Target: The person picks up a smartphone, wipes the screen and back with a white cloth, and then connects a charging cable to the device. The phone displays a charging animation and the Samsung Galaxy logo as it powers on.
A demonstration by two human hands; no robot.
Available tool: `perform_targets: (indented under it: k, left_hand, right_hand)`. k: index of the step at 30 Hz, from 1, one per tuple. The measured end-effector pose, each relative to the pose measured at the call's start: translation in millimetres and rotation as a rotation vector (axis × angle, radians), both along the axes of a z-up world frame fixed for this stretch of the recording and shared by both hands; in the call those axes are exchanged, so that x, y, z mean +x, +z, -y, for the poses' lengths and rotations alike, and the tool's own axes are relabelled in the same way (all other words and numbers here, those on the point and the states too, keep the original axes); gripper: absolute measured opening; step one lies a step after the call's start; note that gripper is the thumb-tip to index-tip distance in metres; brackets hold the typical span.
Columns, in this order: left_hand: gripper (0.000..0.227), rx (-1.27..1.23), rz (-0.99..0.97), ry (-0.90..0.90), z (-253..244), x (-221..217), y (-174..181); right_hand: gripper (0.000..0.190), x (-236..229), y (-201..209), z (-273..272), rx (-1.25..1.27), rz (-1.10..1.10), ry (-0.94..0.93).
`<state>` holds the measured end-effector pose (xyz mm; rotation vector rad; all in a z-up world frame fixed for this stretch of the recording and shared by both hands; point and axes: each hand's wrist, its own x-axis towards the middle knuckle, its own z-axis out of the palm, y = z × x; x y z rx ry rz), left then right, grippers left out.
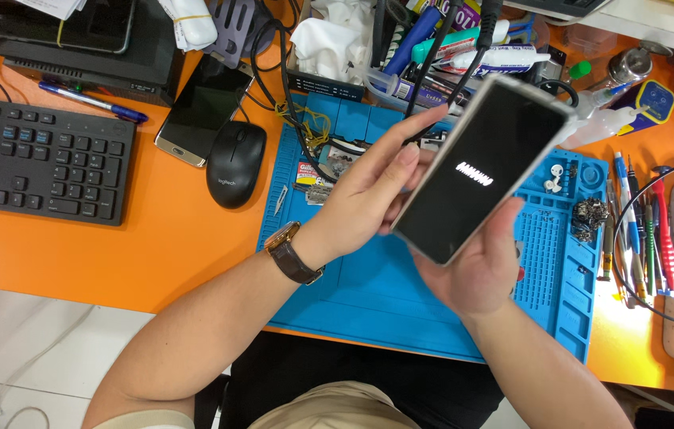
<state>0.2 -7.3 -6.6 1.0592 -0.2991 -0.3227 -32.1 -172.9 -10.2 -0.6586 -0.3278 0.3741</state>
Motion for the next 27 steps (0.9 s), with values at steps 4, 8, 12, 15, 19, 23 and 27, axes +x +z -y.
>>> perform_targets:
  k: [4,8,12,15,19,23,27]
  left_hand:
    - [0.052,0.04,0.049,0.041,1,0,-1]
    - [0.044,0.033,0.025,0.064,6,1,-2]
    - [0.038,0.111,0.172,0.141,3,6,-14]
    - [0.027,0.197,0.275,0.169,-11,9,-3]
    - [0.031,0.431,0.162,0.161,-35,-5,13]
    - [0.03,0.409,-0.049,0.108,-51,-50,11]
    - [0.029,0.437,-0.259,0.087,-51,-88,-16]
  right_hand:
    - [0.081,12,8,12,0.133,-0.096,-0.089]
    - [0.077,18,7,20,0.091,-0.148,-0.068]
    - [0.065,22,1,10,-0.101,-0.084,-0.141]
    - [0.054,23,-10,10,-0.239,0.032,-0.195]
    - [0.049,17,-60,45,-0.449,0.044,-0.191]
    - [0.05,-12,-2,32,-0.707,-0.023,-0.061]
    - [0.058,-35,45,16,-1.317,0.043,0.22]
